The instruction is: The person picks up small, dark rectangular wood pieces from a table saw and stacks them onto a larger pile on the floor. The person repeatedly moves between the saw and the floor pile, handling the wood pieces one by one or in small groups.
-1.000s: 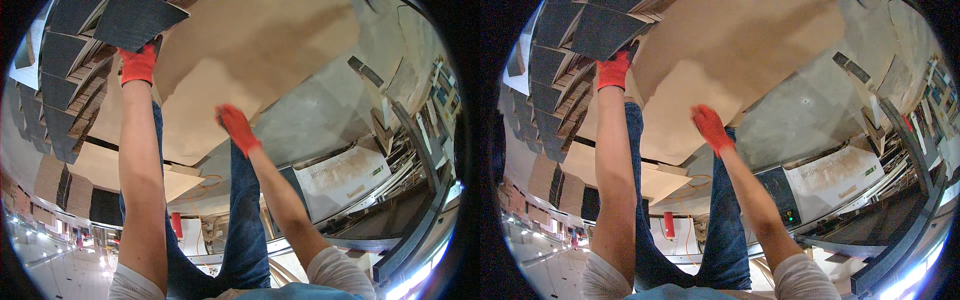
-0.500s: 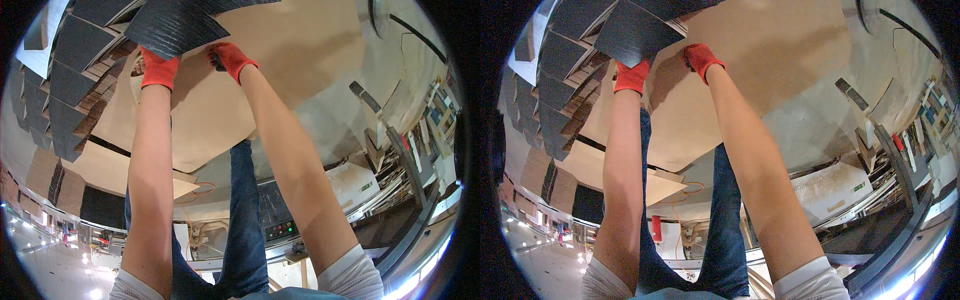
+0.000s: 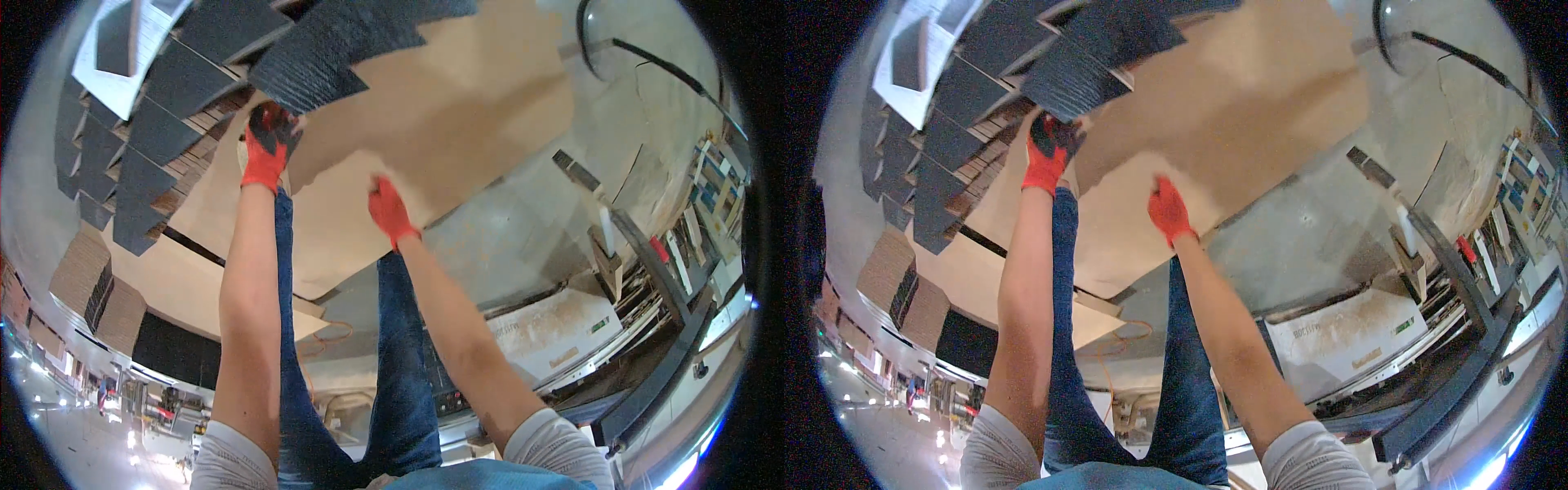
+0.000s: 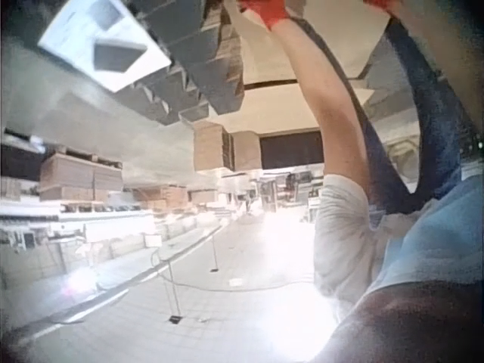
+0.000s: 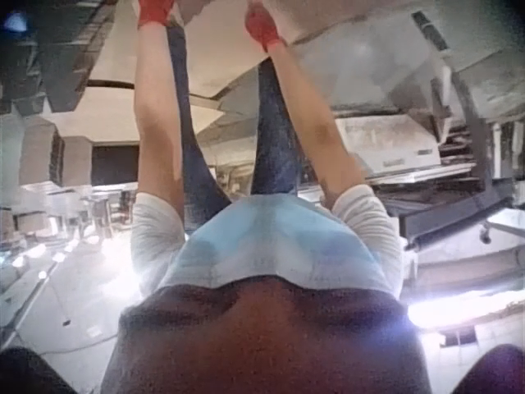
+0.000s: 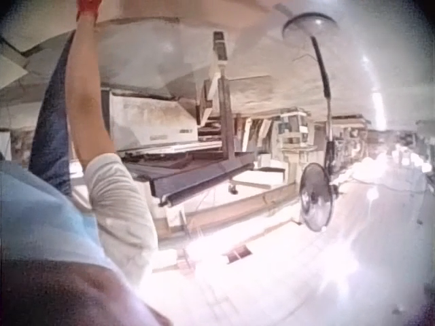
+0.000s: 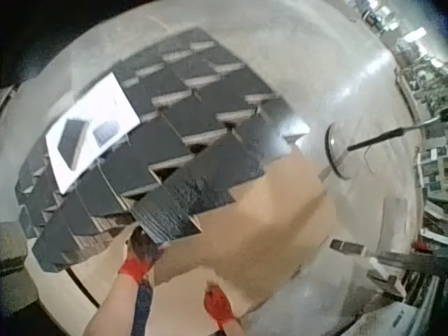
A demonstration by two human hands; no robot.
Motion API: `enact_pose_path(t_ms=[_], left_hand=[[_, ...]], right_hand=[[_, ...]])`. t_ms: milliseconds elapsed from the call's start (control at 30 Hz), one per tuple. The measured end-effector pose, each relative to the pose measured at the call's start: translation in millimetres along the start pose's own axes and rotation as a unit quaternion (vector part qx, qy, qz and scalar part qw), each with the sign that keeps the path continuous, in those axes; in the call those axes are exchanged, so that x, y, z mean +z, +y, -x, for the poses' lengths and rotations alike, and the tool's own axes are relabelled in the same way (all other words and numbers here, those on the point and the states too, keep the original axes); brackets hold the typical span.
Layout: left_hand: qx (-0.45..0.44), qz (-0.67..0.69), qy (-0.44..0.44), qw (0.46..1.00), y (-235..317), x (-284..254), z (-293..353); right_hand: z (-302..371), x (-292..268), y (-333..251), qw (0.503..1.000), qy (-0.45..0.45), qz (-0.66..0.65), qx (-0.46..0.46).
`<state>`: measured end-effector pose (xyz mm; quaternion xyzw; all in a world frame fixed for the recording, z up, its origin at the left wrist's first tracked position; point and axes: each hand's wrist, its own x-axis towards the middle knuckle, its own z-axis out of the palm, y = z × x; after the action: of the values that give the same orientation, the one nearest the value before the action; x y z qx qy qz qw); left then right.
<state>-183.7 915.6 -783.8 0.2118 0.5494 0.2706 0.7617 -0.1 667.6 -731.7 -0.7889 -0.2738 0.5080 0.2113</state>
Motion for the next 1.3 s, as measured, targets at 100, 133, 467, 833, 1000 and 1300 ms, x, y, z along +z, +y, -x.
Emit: enact_pose_path(t_ms=[100, 133, 467, 833, 1000, 1300], left_hand=[[-0.169, 0.181, 0.100, 0.964, 12.4, -1.3, 38.2], [-0.169, 0.109, 0.140, 0.970, 19.1, 6.5, 58.0], [-0.287, -0.237, 0.130, 0.919, 48.2, -109.7, 457.1], [-0.093, -0.698, 0.117, 0.700, -97.3, -44.6, 762.8], [-0.065, -0.611, 0.157, 0.774, -95.5, -17.0, 758.3], [0.015, -0.359, 0.289, 0.888, -26.6, 43.8, 788.0]], right_hand=[[112.7, -33.3, 49.6, 0.997, -0.044, 0.034, 0.061], [152.9, -47.3, 71.6, 0.995, -0.035, 0.064, 0.067], [342.4, -188.9, 32.7, 0.972, -0.070, -0.073, 0.211], [397.0, -274.2, -70.6, 0.994, -0.040, 0.088, -0.048], [405.2, -293.8, -11.9, 0.981, -0.129, 0.136, -0.049], [412.2, -324.4, 117.5, 0.924, -0.019, 0.350, -0.156]])
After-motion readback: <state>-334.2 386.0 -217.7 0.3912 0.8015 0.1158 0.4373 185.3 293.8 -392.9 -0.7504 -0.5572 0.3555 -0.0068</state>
